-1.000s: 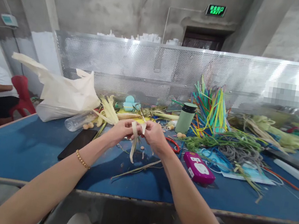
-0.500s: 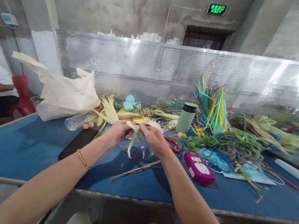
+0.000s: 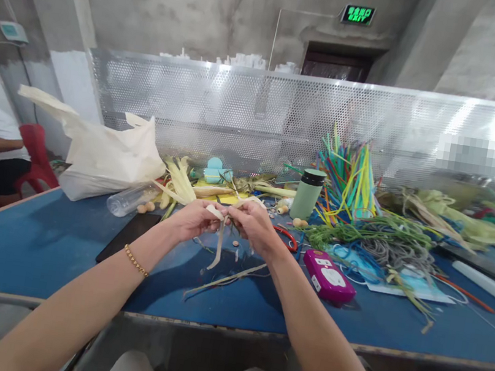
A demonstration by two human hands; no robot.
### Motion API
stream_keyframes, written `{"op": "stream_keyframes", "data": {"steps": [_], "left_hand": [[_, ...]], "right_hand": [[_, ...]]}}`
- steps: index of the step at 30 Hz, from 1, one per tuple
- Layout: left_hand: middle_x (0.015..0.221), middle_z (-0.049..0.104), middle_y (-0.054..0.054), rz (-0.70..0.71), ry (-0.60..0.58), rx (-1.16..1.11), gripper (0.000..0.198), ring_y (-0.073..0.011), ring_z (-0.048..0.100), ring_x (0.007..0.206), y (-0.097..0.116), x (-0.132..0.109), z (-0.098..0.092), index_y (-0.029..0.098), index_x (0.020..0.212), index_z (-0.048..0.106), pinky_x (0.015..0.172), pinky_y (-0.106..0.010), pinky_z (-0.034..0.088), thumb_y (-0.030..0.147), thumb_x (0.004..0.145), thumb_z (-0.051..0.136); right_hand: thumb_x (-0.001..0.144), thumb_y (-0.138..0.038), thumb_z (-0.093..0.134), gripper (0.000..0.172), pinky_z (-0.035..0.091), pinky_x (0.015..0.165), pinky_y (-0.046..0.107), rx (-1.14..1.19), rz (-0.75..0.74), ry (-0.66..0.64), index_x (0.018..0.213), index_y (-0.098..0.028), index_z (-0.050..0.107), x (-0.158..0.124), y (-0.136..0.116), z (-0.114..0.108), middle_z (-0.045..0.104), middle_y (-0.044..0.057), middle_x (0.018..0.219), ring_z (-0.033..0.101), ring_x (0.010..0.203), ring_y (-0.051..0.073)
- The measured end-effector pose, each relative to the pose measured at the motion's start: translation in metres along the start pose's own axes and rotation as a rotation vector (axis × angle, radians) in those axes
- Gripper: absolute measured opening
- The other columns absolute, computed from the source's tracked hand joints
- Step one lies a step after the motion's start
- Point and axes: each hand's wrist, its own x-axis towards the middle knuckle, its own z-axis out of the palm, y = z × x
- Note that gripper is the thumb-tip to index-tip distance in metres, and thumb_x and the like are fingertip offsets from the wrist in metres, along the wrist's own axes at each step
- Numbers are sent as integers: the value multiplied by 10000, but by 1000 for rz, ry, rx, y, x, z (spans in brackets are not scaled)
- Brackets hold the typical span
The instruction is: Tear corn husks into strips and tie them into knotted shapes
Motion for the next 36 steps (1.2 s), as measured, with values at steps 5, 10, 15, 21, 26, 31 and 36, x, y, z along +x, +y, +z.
{"op": "stream_keyframes", "data": {"steps": [5, 10, 15, 21, 26, 31, 36], "left_hand": [[604, 655, -32, 33, 44, 27, 208, -44, 442, 452, -3, 5, -4, 100, 717, 687, 469, -199, 283, 137, 557, 814], [563, 619, -22, 125, 84, 45, 229, -46, 411, 440, -3, 8, -5, 89, 746, 709, 463, -209, 249, 177, 564, 818], [567, 601, 9, 169, 78, 80, 334, -42, 379, 436, -2, 7, -7, 110, 886, 709, 462, -202, 222, 122, 557, 766], [578, 552, 21, 189, 17, 146, 252, -55, 415, 479, -1, 4, -4, 107, 831, 694, 477, -207, 260, 141, 589, 756], [630, 589, 10, 231, 8, 138, 297, -71, 468, 515, 3, 2, -1, 113, 867, 681, 490, -214, 308, 147, 584, 765], [587, 562, 15, 255, 9, 148, 279, -59, 416, 480, 2, 3, -2, 103, 855, 677, 475, -216, 264, 212, 624, 789], [559, 544, 14, 221, 44, 181, 284, -49, 377, 448, -3, 5, -3, 107, 767, 672, 473, -234, 233, 308, 629, 818]], "right_hand": [[741, -440, 747, 326, 185, 343, 199, 31, -57, 87, 746, -188, 540, 1, 1, -2, 458, -76, 480, 284, 348, 38], [724, -422, 765, 319, 294, 342, 202, -74, -76, -39, 820, -166, 599, 0, 1, -11, 602, -23, 581, 423, 363, 59], [732, -421, 750, 293, 365, 366, 212, -160, -78, -45, 719, -152, 634, 0, 4, -12, 612, 1, 568, 483, 401, 82], [713, -404, 765, 287, 349, 379, 200, -8, -49, -105, 675, -146, 643, -3, 0, -8, 572, -21, 538, 455, 405, 66], [657, -360, 819, 280, 423, 430, 198, 173, 98, -132, 734, -134, 672, -2, 1, -15, 664, 22, 641, 541, 471, 79], [660, -400, 842, 332, 417, 428, 178, 216, 63, -192, 732, -139, 650, 1, 6, -16, 646, 1, 622, 526, 465, 62], [686, -421, 824, 343, 414, 417, 185, 172, 86, -202, 737, -143, 629, 1, 7, -15, 622, -12, 575, 518, 440, 67]]}}
